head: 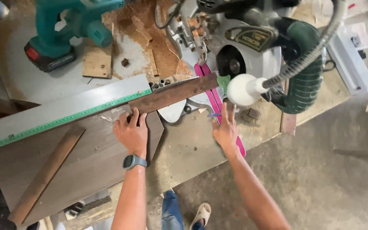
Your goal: Measuring, marking, and cutting wooden boards using a miter saw on a workbench in a workshop.
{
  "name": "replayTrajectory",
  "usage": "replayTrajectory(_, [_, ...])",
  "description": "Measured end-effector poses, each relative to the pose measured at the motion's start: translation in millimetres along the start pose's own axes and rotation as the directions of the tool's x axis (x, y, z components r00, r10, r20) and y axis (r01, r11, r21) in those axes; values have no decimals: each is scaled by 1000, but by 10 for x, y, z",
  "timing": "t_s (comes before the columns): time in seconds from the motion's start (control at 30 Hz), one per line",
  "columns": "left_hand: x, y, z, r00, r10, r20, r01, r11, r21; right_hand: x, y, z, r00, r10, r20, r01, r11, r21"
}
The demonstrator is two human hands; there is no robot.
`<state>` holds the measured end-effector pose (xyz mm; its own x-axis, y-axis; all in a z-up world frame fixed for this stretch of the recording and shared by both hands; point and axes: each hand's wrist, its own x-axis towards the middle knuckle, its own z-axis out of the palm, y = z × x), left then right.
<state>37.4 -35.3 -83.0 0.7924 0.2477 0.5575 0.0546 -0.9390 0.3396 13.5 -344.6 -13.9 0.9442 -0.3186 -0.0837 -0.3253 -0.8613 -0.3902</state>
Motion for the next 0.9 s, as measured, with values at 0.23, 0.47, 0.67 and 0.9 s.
replayTrajectory(0.23, [49,13,-22,1000,23,-4,-23,1000,22,-399,202,334,800,-383,-463,586,663,465])
replayTrajectory(0.47, [9,8,19,998,34,-61,-30,998,61,-669,274,1234,689,-724,23,724,688,-49])
replayTrajectory(0.67, [33,-38,20,997,43,-68,-40,999,33,142,1035,1454,729,-520,-445,467,853,-233])
replayTrajectory(0.9, [51,61,-6,993,-10,-121,13,1000,24,1471,939,1080,897,-152,-416,105,985,-135])
